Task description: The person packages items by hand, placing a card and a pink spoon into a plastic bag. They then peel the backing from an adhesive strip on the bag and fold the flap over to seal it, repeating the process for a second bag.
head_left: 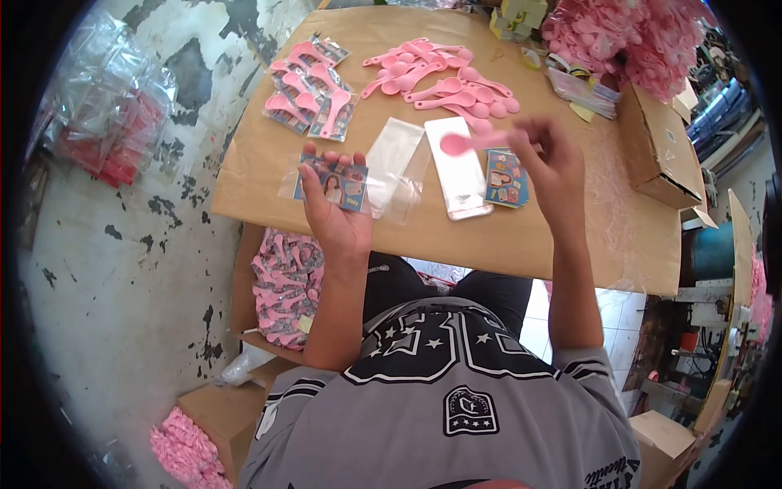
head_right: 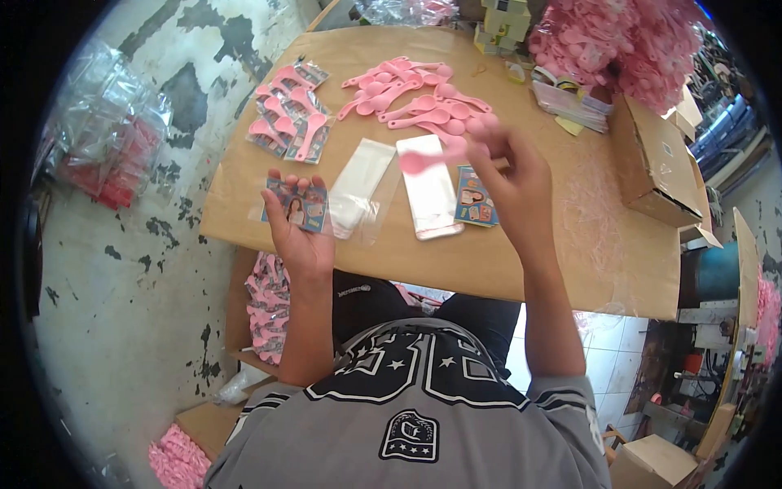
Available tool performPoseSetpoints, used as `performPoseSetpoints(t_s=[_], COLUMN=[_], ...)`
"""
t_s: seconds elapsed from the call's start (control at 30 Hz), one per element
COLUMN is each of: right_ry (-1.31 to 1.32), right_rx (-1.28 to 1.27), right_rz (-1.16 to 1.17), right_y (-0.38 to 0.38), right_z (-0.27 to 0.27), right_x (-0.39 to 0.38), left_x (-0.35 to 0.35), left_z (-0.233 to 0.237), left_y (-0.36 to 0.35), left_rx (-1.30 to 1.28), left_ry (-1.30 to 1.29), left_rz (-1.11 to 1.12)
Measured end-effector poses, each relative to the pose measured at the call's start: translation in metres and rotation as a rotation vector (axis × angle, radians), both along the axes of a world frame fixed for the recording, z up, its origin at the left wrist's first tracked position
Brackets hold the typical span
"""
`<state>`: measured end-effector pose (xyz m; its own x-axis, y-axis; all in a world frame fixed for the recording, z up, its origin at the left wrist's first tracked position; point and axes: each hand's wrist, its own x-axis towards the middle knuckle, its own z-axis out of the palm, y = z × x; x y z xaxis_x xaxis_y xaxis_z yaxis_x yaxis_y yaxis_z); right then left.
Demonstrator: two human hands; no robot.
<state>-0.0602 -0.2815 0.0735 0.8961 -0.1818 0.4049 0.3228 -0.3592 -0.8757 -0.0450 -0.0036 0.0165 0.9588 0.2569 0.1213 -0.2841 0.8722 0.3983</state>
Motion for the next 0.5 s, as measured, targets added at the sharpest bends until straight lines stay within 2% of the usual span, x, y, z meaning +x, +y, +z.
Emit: performPoseSetpoints(t_s=[0.03, 0.13, 0.23, 0.5], right_ry=[0.128, 0.223, 0.208, 0.280], right_rx=[0.131, 0.487, 0.642, 0.753], right_rz=[0.017, 0.052, 0.071, 0.311], right_y=[-0.003, 0.008, 0.022, 0.047], right_z=[-0.013, -0.045, -0.060, -0.046], right_x=[-0.014, -0.047, -0.062, -0.070], left_x=[0.003, 0.015, 0.015, 0.000], left_z=[0.001, 0.003, 0.007, 0.008], left_y=[0.001, -0.007, -0.027, -0.066], left_rx=[-0.003, -0.011, 0.022, 0.038], left_ry=[-0.037, -0.109, -0.127, -0.036], left_rz=[-0.011, -0.048, -0.096, -0.315])
